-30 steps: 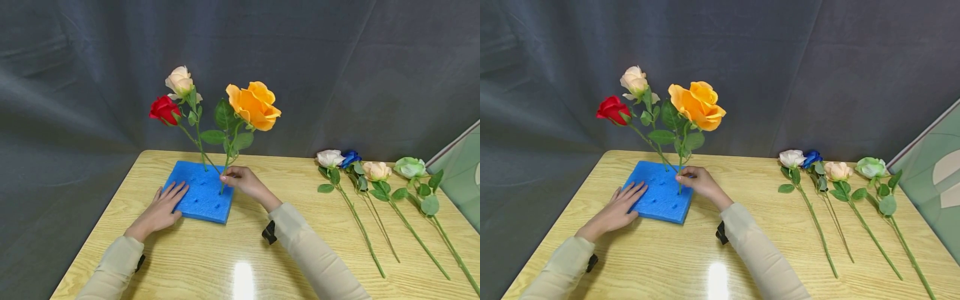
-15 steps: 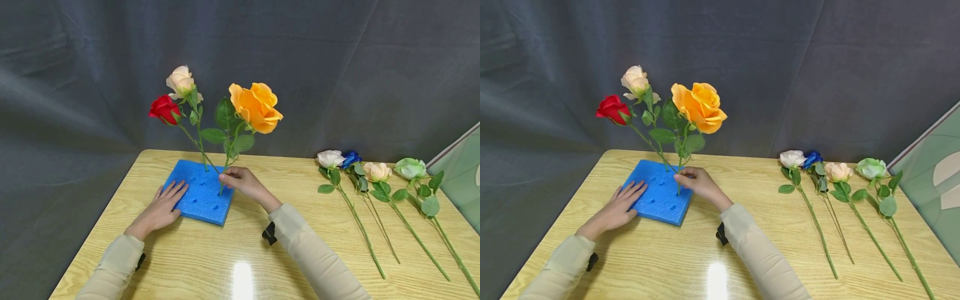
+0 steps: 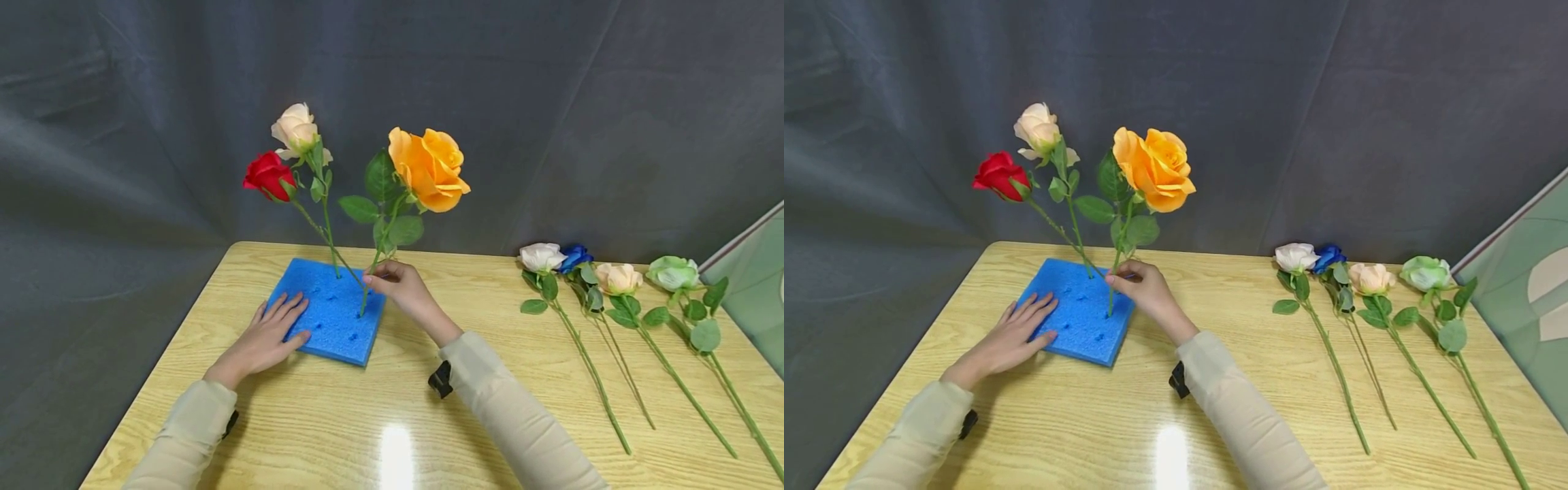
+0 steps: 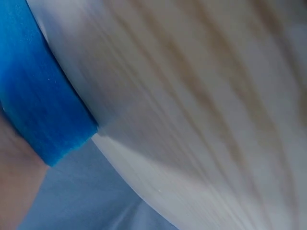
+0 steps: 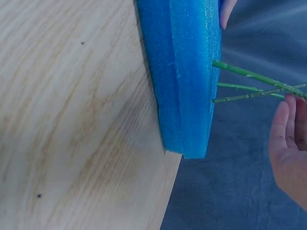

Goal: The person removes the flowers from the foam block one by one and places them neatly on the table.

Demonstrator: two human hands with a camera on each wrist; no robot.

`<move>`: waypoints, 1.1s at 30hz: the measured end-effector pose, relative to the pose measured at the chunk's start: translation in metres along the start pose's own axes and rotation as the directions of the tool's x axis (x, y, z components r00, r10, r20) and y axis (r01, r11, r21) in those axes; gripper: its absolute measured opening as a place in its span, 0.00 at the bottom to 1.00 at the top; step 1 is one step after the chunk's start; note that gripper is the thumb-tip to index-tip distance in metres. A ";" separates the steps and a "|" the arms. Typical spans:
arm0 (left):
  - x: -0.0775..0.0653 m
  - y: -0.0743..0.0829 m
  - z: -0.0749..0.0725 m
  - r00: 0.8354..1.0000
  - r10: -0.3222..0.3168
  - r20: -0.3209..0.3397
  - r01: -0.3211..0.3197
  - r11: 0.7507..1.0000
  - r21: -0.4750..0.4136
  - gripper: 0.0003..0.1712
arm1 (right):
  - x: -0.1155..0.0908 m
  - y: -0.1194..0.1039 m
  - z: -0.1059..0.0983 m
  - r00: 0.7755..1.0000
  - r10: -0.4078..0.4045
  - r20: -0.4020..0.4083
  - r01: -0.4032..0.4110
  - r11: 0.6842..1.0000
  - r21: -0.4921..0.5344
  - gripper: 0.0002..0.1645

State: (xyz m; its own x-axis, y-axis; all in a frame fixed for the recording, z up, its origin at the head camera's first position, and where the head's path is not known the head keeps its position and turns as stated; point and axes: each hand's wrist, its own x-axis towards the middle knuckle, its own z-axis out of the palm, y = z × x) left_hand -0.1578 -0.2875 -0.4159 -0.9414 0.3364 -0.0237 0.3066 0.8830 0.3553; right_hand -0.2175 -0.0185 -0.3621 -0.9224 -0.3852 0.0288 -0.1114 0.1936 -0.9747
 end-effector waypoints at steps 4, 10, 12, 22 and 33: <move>0.002 0.000 0.002 1.000 -0.015 0.001 0.015 1.000 0.008 0.42 | 0.000 -0.001 0.001 1.000 -0.012 -0.029 0.013 1.000 0.016 0.12; 0.003 0.000 0.004 1.000 -0.017 -0.005 0.017 1.000 0.020 0.42 | 0.001 -0.001 0.002 0.997 -0.020 -0.081 0.024 0.998 0.055 0.13; 0.003 0.000 0.004 1.000 -0.020 -0.004 0.020 1.000 0.022 0.42 | 0.001 0.000 0.002 0.995 -0.014 -0.098 0.021 0.997 0.069 0.13; 0.004 0.001 0.003 0.999 -0.032 0.012 0.031 0.999 0.024 0.42 | 0.002 0.001 0.005 0.989 0.002 -0.147 0.019 0.990 0.138 0.09; 0.004 0.002 0.003 0.999 -0.034 0.013 0.034 0.999 0.030 0.43 | 0.003 0.004 0.005 0.986 0.015 -0.164 0.024 0.972 0.235 0.07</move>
State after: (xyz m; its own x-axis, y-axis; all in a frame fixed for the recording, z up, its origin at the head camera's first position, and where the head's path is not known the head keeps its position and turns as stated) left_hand -0.1604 -0.2838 -0.4184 -0.9494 0.3103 -0.0481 0.2786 0.9032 0.3264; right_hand -0.2187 -0.0236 -0.3669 -0.9721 -0.2291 0.0502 -0.0439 -0.0329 -0.9985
